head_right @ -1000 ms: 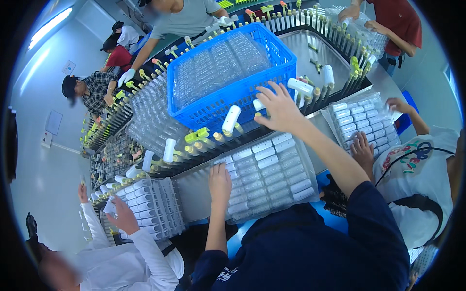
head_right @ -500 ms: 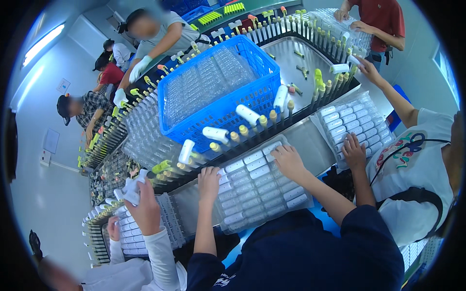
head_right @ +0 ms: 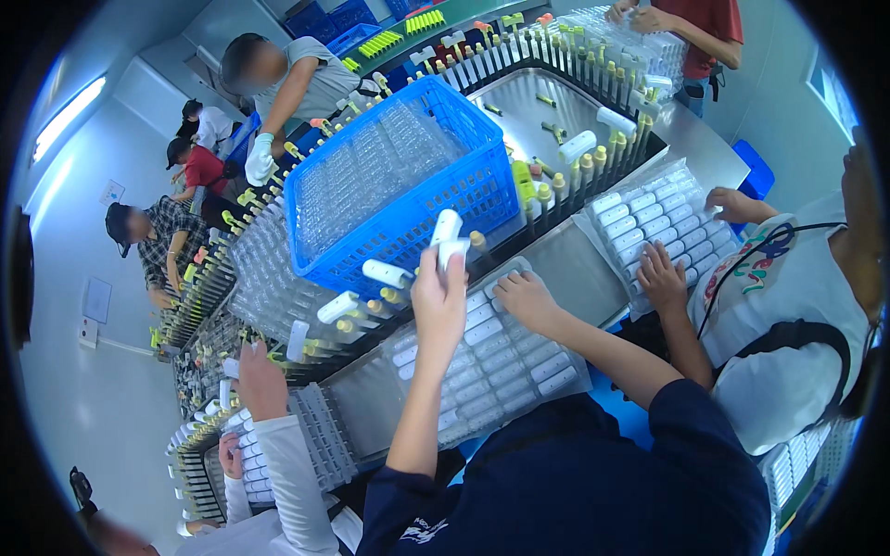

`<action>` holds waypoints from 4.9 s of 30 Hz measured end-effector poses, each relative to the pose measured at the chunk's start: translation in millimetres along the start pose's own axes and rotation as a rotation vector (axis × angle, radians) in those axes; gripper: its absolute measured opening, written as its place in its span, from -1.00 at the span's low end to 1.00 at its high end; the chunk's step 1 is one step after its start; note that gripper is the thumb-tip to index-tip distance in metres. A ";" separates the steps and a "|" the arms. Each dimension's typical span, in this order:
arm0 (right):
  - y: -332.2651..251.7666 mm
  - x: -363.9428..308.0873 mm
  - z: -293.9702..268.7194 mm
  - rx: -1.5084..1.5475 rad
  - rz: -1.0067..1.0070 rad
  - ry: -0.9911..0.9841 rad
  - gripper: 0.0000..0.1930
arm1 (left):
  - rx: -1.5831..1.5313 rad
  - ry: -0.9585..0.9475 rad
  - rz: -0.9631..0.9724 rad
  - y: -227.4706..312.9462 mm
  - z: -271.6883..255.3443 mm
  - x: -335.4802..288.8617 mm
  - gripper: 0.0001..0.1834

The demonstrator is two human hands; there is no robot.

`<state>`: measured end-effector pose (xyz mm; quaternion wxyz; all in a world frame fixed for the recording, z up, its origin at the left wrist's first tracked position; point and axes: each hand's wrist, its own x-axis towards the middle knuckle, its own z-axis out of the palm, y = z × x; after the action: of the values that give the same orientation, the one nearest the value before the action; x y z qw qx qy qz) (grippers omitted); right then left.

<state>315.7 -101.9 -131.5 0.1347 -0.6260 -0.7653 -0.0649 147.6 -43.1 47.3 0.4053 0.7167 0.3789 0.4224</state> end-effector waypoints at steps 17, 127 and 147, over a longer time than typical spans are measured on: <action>17.1 -9.9 5.7 0.033 -0.032 -0.046 -0.81 | 0.759 0.008 -0.094 -7.9 58.7 92.4 -0.61; -65.9 21.5 -102.1 1.044 0.421 0.186 -0.71 | 0.663 -0.363 0.379 -53.3 -101.6 57.3 -0.60; 125.6 26.1 -126.7 0.436 0.723 0.959 -0.53 | 1.001 0.054 0.144 -104.9 -191.6 -28.1 -0.21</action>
<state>449.3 -85.2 -11.6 0.6000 -0.7042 -0.3563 -0.1309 -58.3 22.3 4.7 -0.0282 0.8363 0.4948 0.2343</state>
